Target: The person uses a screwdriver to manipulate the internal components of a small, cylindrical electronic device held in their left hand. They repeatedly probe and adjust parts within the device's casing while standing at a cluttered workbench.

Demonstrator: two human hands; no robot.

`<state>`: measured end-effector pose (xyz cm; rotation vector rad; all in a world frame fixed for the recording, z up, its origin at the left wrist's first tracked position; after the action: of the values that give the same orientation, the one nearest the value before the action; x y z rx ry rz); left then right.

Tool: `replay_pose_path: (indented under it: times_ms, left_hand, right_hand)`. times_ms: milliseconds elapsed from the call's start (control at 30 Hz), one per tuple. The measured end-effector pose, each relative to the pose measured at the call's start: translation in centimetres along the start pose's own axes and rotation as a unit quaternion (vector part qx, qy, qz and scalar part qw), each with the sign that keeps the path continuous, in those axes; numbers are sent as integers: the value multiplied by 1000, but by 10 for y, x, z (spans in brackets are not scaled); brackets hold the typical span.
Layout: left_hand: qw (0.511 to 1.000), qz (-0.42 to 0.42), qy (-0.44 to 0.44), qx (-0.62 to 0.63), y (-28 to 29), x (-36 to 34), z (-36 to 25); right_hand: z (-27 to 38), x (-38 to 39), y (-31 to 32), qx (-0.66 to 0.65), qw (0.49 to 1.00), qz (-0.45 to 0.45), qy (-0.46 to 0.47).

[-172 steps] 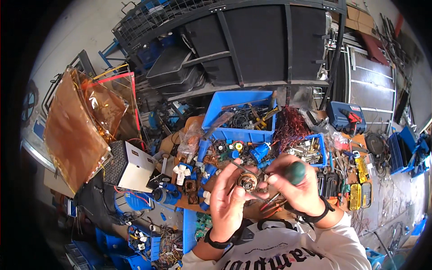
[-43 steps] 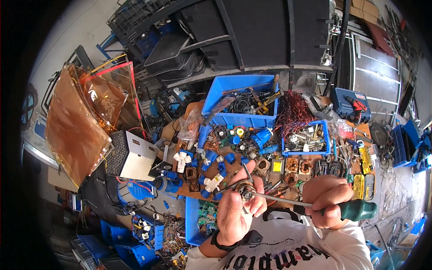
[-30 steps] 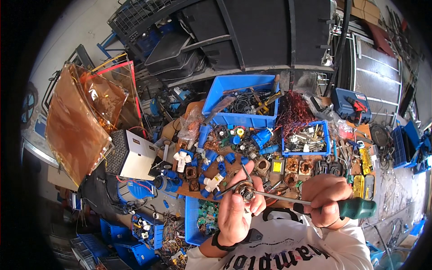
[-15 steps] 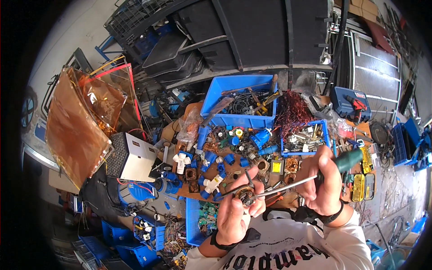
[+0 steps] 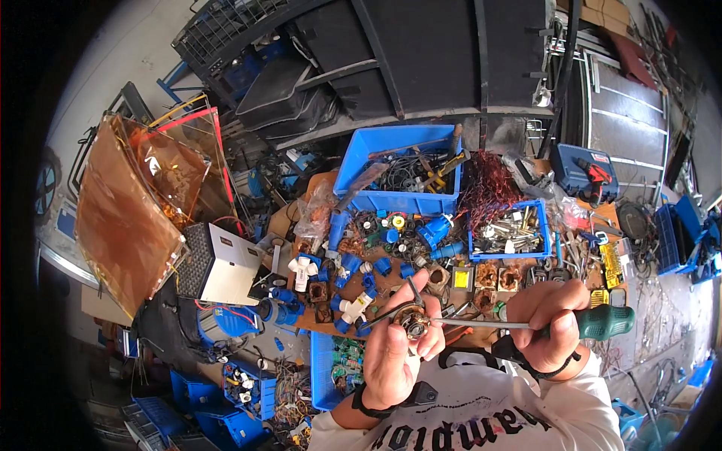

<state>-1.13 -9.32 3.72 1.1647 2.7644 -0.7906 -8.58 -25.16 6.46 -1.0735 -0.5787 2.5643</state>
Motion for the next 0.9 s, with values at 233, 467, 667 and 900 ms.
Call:
replay_pose_path:
  times_ms: [233,467,667,900]
  left_hand:
    - [1000,-1,6,-13,-1,3,-2]
    - [999,-12,0,-32,1,7,-3]
    - [998,-27,-6,-55,3,11,-3]
    - [997,-20,-9,-78,5,9,-4]
  right_hand:
    - [2,3,-5,19,1000,10,18]
    - [5,4,-9,67,988,87,107]
    - [10,2,-15,110,980,122,109]
    - [-6,8,-4,-28,998,-21,-56]
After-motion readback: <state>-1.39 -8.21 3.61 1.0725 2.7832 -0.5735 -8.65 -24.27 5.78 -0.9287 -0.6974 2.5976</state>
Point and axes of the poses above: each hand's wrist, its own x-axis away from the middle knuckle, its own y-axis out of the back of the hand, z = x × y, the point moved 4 cm from there along -x, towards the middle knuckle, and after that the axes turned 8 degrees about -x, right-handed, at the moved point
